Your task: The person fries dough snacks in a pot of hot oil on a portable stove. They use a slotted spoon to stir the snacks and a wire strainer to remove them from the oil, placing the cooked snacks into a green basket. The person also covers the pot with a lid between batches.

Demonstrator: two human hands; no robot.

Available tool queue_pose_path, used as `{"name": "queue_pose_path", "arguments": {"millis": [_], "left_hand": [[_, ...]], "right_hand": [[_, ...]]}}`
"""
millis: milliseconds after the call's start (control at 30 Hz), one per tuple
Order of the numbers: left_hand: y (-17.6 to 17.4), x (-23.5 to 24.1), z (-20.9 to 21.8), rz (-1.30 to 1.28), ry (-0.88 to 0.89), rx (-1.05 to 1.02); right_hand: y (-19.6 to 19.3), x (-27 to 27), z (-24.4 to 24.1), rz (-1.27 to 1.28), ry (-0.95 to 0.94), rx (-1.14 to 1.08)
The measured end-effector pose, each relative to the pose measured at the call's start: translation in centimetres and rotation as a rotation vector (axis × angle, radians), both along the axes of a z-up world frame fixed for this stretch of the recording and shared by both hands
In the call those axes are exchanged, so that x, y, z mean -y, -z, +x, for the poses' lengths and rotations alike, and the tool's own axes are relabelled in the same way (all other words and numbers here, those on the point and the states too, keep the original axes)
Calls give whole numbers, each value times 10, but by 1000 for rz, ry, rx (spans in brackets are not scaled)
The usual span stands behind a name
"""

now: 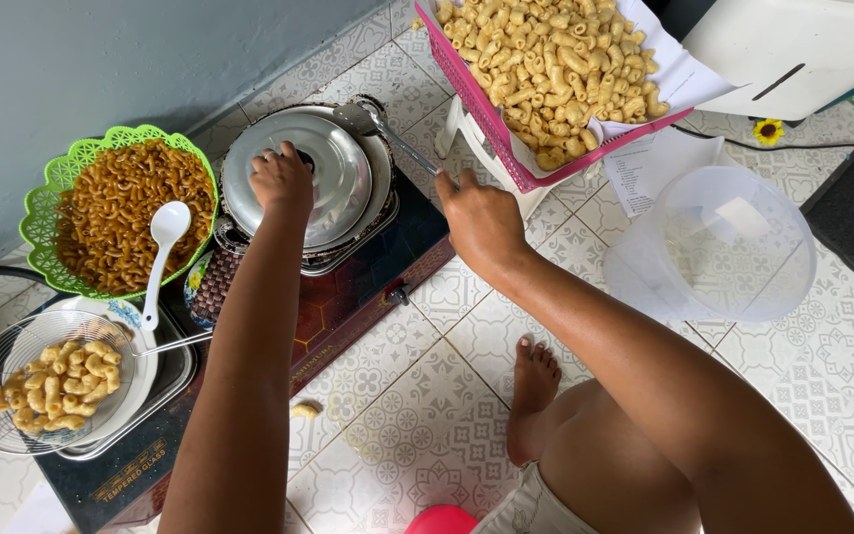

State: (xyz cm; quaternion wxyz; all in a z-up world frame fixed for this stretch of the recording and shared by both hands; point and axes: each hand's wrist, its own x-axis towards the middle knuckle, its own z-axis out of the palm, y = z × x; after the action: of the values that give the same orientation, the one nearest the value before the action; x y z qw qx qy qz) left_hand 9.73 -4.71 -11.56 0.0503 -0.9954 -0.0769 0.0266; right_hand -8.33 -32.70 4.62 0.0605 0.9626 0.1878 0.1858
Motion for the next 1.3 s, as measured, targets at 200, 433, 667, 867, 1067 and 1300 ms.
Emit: {"name": "queue_pose_path", "arguments": {"millis": [200,433,667,867,1067,1300], "left_hand": [[-1,-1,-3,7,14,12],[-23,7,-19,47,15,-3],[-41,9,-45,24,12,35],[-29,-11,-90,-213,92,365],[-27,-45,-169,-384,82,437],[-18,-77,-246,-552,-208,332]], "right_hand": [[1,0,-1,-3,-10,23],[3,1,0,-26,-12,56],[4,1,-1,-36,-22,76],[8,0,-1,-35,-19,136],[17,3,2,-36,-37,166],[37,18,17,-80,-57,68]]}}
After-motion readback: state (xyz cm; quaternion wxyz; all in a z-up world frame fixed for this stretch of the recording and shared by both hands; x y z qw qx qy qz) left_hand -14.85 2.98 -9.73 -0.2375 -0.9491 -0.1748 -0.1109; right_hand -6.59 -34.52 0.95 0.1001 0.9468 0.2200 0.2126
